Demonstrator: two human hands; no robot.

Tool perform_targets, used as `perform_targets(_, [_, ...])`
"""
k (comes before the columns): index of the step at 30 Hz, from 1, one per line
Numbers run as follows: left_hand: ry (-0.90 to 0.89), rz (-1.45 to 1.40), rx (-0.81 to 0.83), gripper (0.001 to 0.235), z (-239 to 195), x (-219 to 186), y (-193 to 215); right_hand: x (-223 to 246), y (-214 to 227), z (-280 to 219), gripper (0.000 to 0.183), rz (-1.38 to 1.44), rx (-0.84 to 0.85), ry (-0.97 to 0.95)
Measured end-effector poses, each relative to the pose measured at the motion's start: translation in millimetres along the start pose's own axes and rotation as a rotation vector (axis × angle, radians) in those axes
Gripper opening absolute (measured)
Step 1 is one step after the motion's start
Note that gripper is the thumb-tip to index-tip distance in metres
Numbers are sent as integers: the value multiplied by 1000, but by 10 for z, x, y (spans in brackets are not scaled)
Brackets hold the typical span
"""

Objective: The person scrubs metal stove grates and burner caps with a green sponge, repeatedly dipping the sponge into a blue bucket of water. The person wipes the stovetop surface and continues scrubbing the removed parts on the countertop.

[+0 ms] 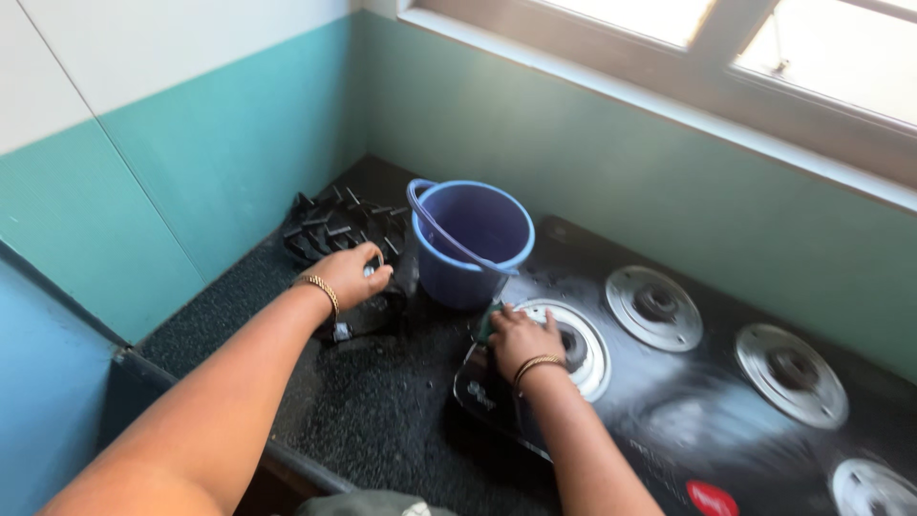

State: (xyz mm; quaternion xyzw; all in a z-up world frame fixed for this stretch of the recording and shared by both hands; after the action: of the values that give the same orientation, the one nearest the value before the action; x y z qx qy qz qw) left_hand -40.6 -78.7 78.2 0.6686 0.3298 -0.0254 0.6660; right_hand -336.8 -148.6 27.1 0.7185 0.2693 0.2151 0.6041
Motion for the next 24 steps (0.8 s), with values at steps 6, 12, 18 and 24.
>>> perform_targets(6, [89,19,48,49,-43,-32,-5,-1030,-228,1039,65,119,-47,-59])
perform_targets(12, [155,34,87,44,-69,-92,48,-1846,-161,1449,84,94,-118,-234])
perform_targets(18, [206,60,108,42,-49,-81,41,-1553,95,1702,69,103,-208,-159])
perform_targets(24, [178,77,104,42,18,-90,-10,-1593,60,1703,72,162,-303,113])
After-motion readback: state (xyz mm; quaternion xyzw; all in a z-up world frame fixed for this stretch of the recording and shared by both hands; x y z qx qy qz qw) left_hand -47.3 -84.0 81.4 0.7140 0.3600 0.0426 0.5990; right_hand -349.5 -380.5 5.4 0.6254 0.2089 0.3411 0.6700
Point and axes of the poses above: each hand's wrist, its own z-axis towards the middle knuckle, its own y-axis out of the back of the hand, x = y × z, the point moved 4 cm from there along z, towards the middle knuckle, and after that the axes turned 6 degrees about y, right-handed, at the moved point
